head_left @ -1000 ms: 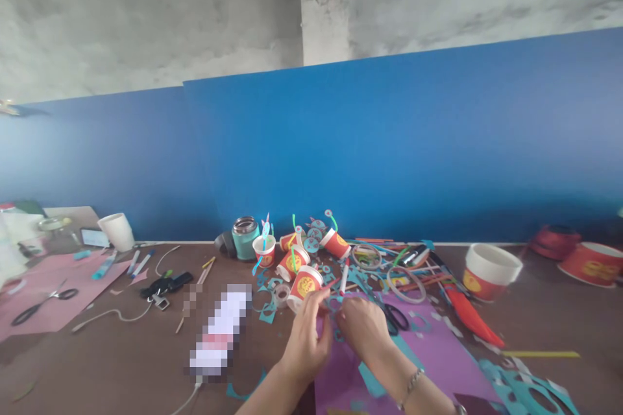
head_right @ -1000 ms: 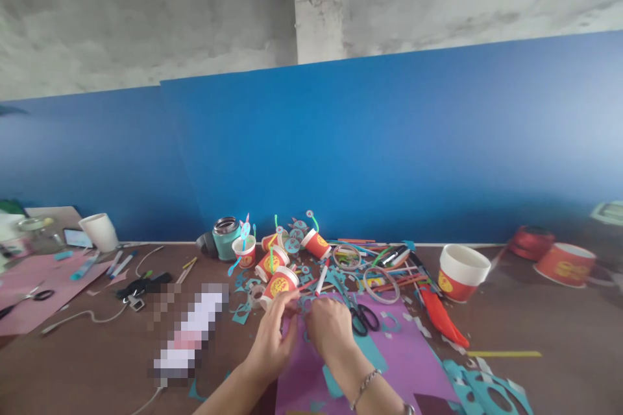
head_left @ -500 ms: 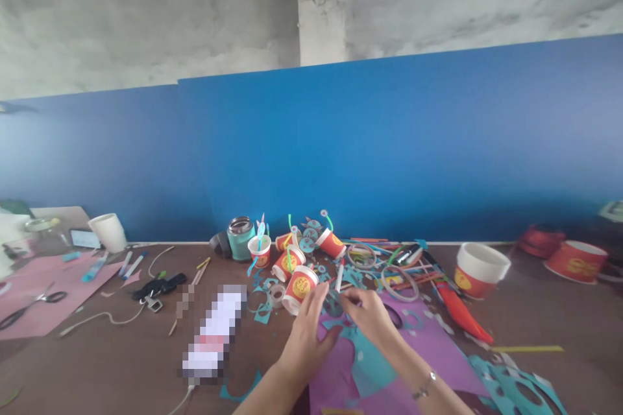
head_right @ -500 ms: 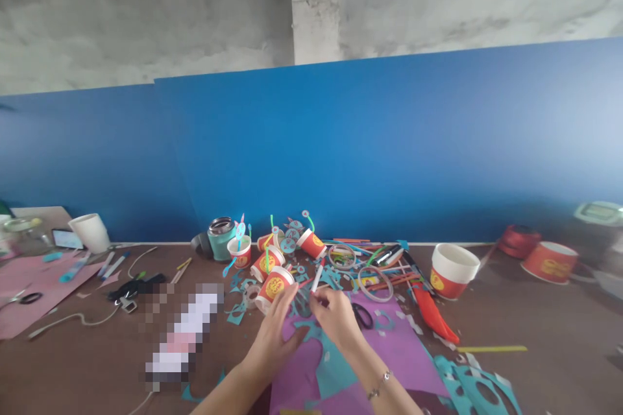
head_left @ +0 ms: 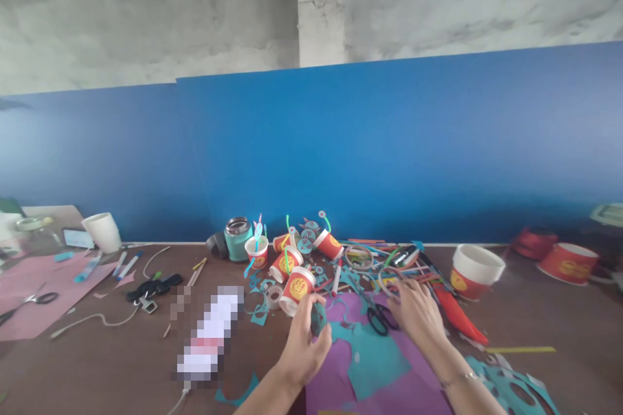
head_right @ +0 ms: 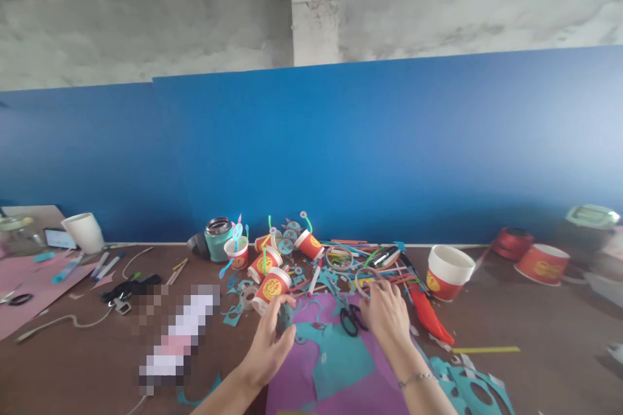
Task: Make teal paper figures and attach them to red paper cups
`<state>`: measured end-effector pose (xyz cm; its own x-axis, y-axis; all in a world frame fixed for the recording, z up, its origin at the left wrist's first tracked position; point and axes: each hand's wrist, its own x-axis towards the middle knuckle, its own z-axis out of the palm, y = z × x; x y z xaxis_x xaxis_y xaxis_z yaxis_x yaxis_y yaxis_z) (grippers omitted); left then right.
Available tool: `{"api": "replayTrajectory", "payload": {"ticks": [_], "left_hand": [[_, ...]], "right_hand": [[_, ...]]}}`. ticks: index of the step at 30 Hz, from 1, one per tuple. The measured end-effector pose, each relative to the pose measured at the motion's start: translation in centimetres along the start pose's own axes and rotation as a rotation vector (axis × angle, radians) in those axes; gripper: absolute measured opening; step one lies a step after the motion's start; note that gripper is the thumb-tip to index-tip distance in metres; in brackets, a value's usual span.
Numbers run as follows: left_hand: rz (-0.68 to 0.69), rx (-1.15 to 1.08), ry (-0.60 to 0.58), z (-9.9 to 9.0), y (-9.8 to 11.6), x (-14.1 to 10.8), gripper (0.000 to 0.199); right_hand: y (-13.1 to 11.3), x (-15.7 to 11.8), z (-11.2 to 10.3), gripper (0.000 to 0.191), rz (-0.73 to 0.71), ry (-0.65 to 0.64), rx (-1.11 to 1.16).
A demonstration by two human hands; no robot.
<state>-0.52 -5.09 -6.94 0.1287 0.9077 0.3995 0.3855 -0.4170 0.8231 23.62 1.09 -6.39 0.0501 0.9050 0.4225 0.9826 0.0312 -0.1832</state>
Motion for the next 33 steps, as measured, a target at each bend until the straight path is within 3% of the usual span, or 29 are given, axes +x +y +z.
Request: {"api": "replayTrajectory", "payload": {"ticks": [3, 6, 10, 12, 17, 20, 24, 33], "left_hand": [[-0.031, -0.037, -0.028, 0.5, 0.2, -0.3, 0.017], [-0.089, 0.031, -0.022, 1.1, 0.2, -0.3, 0.008], [-0.060, 0.085, 0.038, 1.8, 0.2, 0.7, 0.017], [0.006, 0.061, 0.055, 2.2, 0.2, 1.5, 0.022], [0.152, 0.113, 0.022, 3.7, -0.1, 2.6, 0.057], [0.209, 0.121, -0.019, 4.3, -0.5, 2.4, 0.059], [0.249, 0.098, -0.028, 4.1, -0.6, 2.0, 0.053], [0.128, 0.160, 0.155, 3.5, 0.2, 2.2, 0.013]], "right_hand": [[1.1, -0.2, 0.4, 0.023, -0.026, -0.068, -0.049], [0.5, -0.2, 0.3, 0.021, -0.047, 0.020, 0.018], [-1.4, -0.4, 0.2, 0.018, -0.150, 0.124, 0.283], [-2.5, -1.0, 0.1, 0.021, -0.211, 0.063, 0.401], [-4.7, -2.3, 0.0, 0.019, -0.333, -0.092, 0.504], [-5.1, -2.5, -0.1, 0.018, -0.376, -0.148, 0.537], [-5.2, -2.5, -0.3, 0.019, -0.386, -0.181, 0.526], [-5.4, -2.6, -0.6, 0.024, -0.466, -0.194, 0.463]]}}
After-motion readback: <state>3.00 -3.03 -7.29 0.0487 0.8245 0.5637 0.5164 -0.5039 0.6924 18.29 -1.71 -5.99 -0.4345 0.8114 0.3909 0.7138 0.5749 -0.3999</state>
